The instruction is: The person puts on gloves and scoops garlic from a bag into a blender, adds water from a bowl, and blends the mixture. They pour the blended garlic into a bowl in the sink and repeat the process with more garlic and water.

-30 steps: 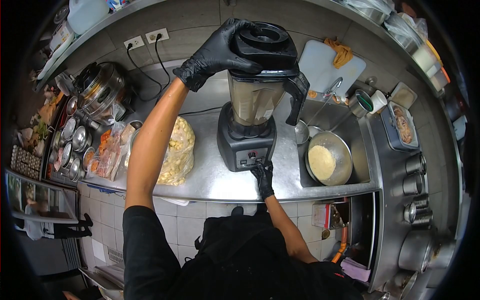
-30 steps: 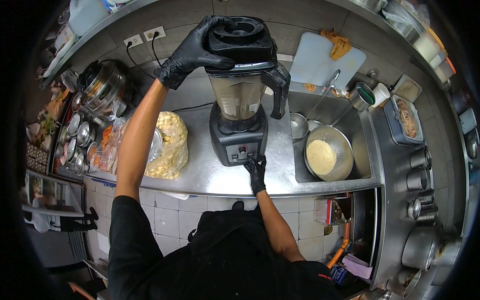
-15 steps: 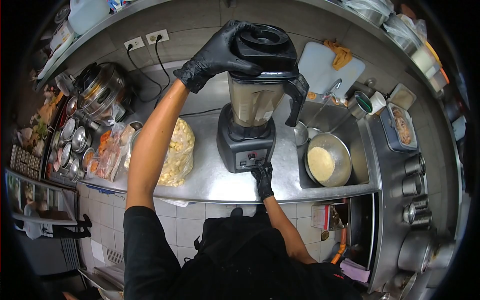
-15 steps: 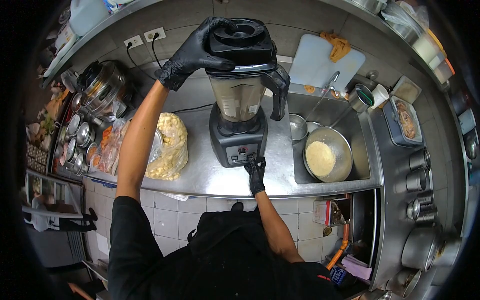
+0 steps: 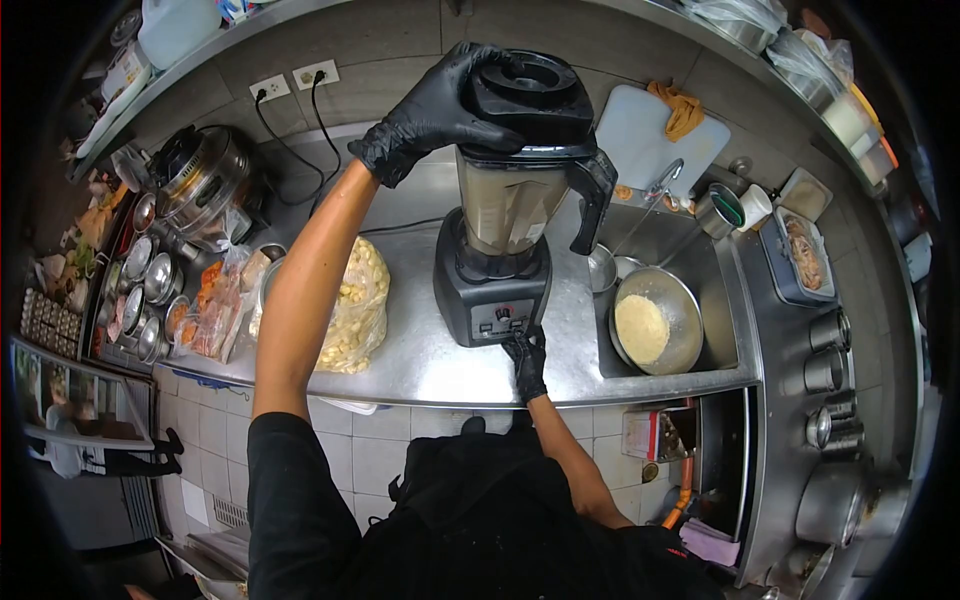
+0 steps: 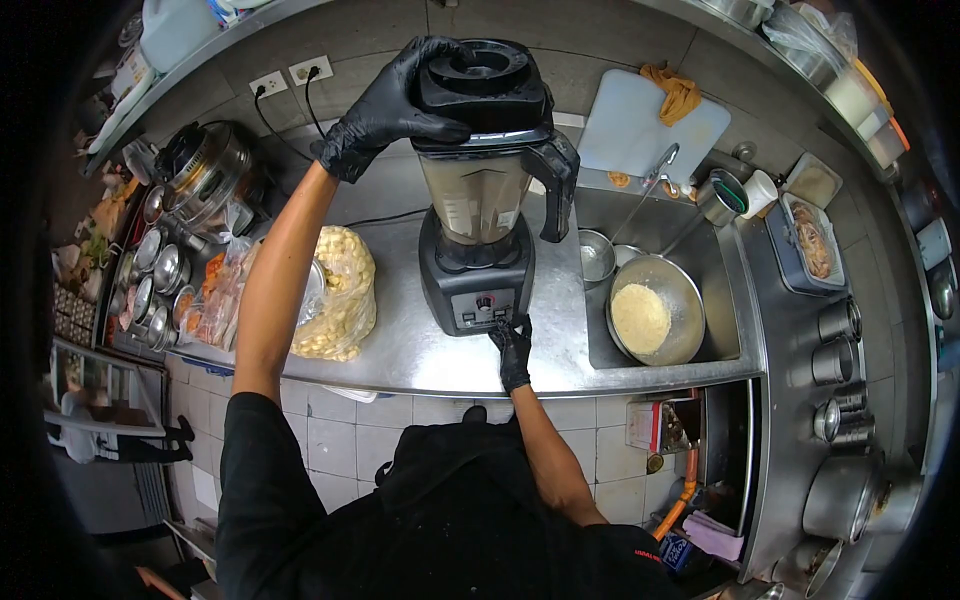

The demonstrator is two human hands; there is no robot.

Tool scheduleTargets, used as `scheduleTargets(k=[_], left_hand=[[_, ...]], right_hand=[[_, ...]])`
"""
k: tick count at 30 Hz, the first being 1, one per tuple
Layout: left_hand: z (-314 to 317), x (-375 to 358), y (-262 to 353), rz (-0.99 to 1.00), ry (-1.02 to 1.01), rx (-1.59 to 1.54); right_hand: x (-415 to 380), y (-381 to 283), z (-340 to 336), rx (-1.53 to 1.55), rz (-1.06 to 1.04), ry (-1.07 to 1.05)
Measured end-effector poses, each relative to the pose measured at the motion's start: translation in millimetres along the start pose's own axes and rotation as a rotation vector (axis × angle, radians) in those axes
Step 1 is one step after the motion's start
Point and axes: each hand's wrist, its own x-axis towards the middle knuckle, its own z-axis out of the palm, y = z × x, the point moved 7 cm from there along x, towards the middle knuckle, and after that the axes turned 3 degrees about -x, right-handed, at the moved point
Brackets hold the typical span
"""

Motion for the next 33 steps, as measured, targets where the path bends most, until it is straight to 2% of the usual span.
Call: scheduleTargets(k=[8, 13, 16, 19, 23, 26, 28, 29, 30, 32, 33], left_hand=[[-1, 1, 0, 0.052, 0.006, 0.012], [1, 1, -1, 0.022, -0.005, -0.101], [0, 1, -4, 0.023, -0.014, 0.007], [1, 1, 0, 0.025, 0.009, -0.085], [1, 2, 3, 0.027, -0.015, -0.036], [1, 2, 3, 0.036, 0.001, -0.019], [1, 1, 4, 0.030, 0.004, -0.038], [2, 0, 3, 0.032, 0.003, -0.038], [0, 1, 0, 0.031, 0.021, -0.031], [-1, 3, -1, 0.042, 0.042, -0.026], [-2, 4, 0, 0.063, 0.049, -0.016]], right_hand=[[1, 4, -1, 0.020, 0.027, 0.066], [1, 3, -2, 0.032, 0.025, 0.015], [0, 3, -2, 0.046, 0.063, -0.001], [1, 4, -4, 0.042, 0.043, -0.016], [-1, 0, -1, 0.028, 0.034, -0.002], [-2, -4, -4, -0.026, 0.042, -0.033], [-9, -19, 0, -0.185, 0.120, -0.165], [-5, -14, -21, -0.341, 0.227, -0.110], [-5, -28, -34, -0.478, 0.220, 0.010], [15, -64, -59, -1.053, -0.550, -0.092], [14, -96, -43, -0.928, -0.556, -0.004]])
